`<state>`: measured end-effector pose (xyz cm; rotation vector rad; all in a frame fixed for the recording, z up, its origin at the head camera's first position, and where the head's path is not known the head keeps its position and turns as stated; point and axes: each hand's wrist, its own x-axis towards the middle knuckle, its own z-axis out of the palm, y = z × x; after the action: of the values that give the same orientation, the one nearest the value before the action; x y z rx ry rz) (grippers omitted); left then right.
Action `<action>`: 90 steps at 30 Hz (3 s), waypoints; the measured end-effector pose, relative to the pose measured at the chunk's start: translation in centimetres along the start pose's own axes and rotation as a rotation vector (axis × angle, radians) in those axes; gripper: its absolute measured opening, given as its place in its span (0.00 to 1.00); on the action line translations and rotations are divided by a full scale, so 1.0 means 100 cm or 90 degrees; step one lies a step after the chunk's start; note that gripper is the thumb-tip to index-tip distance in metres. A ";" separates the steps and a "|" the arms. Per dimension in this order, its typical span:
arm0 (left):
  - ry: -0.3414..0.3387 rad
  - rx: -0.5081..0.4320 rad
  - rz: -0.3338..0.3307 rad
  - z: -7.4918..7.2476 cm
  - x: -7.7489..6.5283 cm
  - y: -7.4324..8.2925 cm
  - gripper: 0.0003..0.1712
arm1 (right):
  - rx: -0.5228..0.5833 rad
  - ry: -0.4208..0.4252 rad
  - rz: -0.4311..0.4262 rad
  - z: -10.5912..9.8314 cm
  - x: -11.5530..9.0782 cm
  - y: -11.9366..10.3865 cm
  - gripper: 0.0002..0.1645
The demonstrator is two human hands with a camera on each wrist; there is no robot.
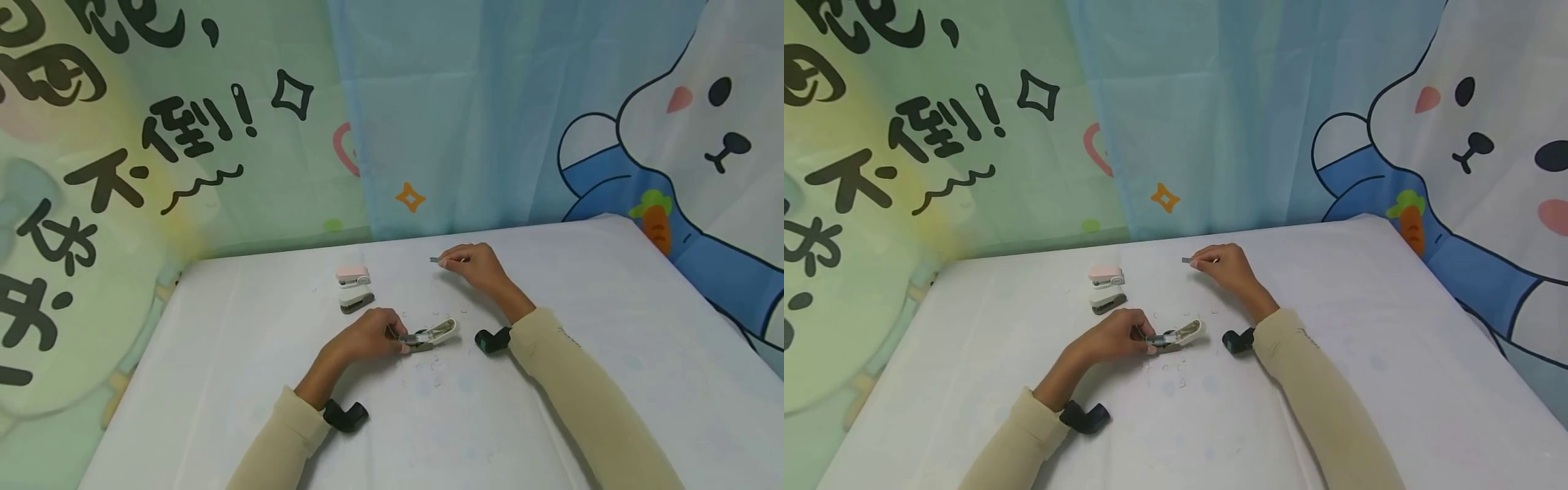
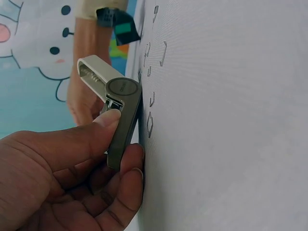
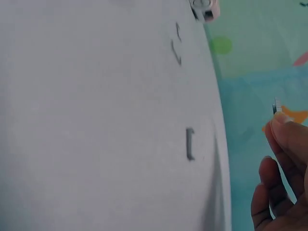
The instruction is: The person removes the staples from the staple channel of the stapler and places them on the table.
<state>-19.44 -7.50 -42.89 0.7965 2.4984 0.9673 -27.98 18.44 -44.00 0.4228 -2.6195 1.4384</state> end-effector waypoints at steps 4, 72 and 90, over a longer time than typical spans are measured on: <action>-0.001 -0.001 0.002 0.002 0.001 0.000 0.10 | 0.007 -0.019 0.065 -0.004 0.006 0.016 0.11; -0.004 0.021 0.035 0.002 0.014 0.005 0.08 | -0.095 -0.431 -0.071 -0.032 -0.051 -0.038 0.13; 0.089 0.115 -0.006 0.010 0.089 0.041 0.10 | -0.139 -0.359 -0.001 -0.077 -0.004 0.001 0.17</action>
<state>-24.36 0.96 -41.69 0.7940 2.7383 0.8278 -27.85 24.99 -40.01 0.9145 -3.1543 1.1360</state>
